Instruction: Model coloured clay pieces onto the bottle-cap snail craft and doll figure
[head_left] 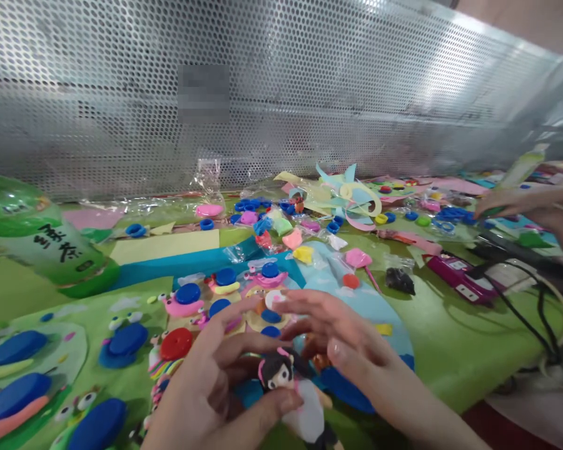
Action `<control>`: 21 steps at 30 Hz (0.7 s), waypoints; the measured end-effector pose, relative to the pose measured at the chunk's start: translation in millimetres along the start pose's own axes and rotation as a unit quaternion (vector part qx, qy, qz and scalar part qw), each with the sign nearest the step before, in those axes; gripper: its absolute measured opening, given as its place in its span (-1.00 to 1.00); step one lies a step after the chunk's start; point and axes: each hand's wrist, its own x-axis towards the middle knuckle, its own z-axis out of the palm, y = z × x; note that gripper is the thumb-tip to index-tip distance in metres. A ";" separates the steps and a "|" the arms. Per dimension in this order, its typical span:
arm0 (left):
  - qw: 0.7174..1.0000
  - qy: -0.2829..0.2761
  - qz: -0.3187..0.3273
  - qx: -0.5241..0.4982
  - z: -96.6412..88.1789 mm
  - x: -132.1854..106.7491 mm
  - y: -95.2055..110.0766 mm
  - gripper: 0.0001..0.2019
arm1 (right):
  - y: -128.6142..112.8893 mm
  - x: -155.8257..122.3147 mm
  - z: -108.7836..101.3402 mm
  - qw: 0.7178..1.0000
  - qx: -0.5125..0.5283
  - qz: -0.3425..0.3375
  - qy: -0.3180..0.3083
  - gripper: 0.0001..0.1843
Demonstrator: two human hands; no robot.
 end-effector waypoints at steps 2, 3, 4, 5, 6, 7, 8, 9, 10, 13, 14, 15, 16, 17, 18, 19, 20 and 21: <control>1.000 -0.022 0.006 0.016 -3.8 3.8 -1.3 -0.27 | 3.6 -5.4 -0.6 0.998 -0.002 0.056 -0.022 -0.41; 0.998 -0.045 0.003 0.033 -6.6 5.8 -2.4 -0.25 | 5.9 -7.4 -0.3 0.996 -0.006 0.084 -0.030 -0.34; 0.997 -0.066 -0.003 0.050 -9.7 7.8 -3.7 -0.22 | 8.1 -8.6 0.3 0.994 -0.005 0.103 -0.034 -0.32; 0.994 -0.085 -0.004 0.065 -13.0 9.5 -5.1 -0.19 | 10.2 -9.1 1.1 0.993 0.002 0.111 -0.033 -0.34; 0.992 -0.097 0.001 0.075 -16.1 11.1 -6.5 -0.15 | 12.0 -8.9 1.9 0.993 0.014 0.112 -0.031 -0.38; 0.991 -0.104 0.006 0.080 -18.6 12.3 -7.8 -0.13 | 13.2 -8.3 2.6 0.993 0.026 0.110 -0.030 -0.43; 0.991 -0.105 0.008 0.085 -20.3 13.1 -8.7 -0.12 | 14.0 -7.6 3.1 0.994 0.033 0.106 -0.026 -0.47; 0.990 -0.104 0.011 0.090 -20.8 13.5 -9.0 -0.12 | 14.4 -6.9 3.4 0.994 0.031 0.101 -0.022 -0.50; 0.991 -0.099 0.017 0.094 -20.1 13.3 -8.8 -0.13 | 14.4 -6.5 3.5 0.995 0.024 0.098 -0.020 -0.51; 0.993 -0.063 0.025 0.094 -11.4 9.0 -4.4 -0.19 | 14.1 -7.1 3.2 0.996 -0.002 0.087 -0.017 -0.53; 0.995 -0.039 0.031 0.085 -7.1 6.5 -2.0 -0.21 | 14.2 -7.7 3.1 0.996 -0.004 0.085 -0.016 -0.52; 0.997 -0.013 0.033 0.072 -2.8 3.8 0.5 -0.25 | 14.5 -8.2 3.2 0.996 -0.003 0.086 -0.015 -0.50; 0.998 0.011 0.031 0.058 1.1 1.2 2.9 -0.28 | 14.8 -8.6 3.3 0.996 0.000 0.088 -0.013 -0.48; 0.998 0.029 0.030 0.045 4.2 -1.1 4.9 -0.31 | 15.1 -8.9 3.5 0.996 0.005 0.091 -0.013 -0.47; 0.998 0.042 0.027 0.038 6.0 -2.7 6.4 -0.33 | 15.4 -9.0 3.7 0.995 0.011 0.094 -0.013 -0.46; 0.998 0.046 0.024 0.035 6.4 -3.5 7.0 -0.33 | 15.6 -9.0 3.9 0.995 0.016 0.095 -0.013 -0.45; 0.998 0.047 0.022 0.036 5.2 -3.2 6.8 -0.32 | 15.7 -8.8 4.1 0.995 0.018 0.096 -0.014 -0.45; 0.998 0.044 0.023 0.039 2.7 -2.1 5.8 -0.30 | 15.9 -8.6 4.1 0.995 0.020 0.098 -0.016 -0.46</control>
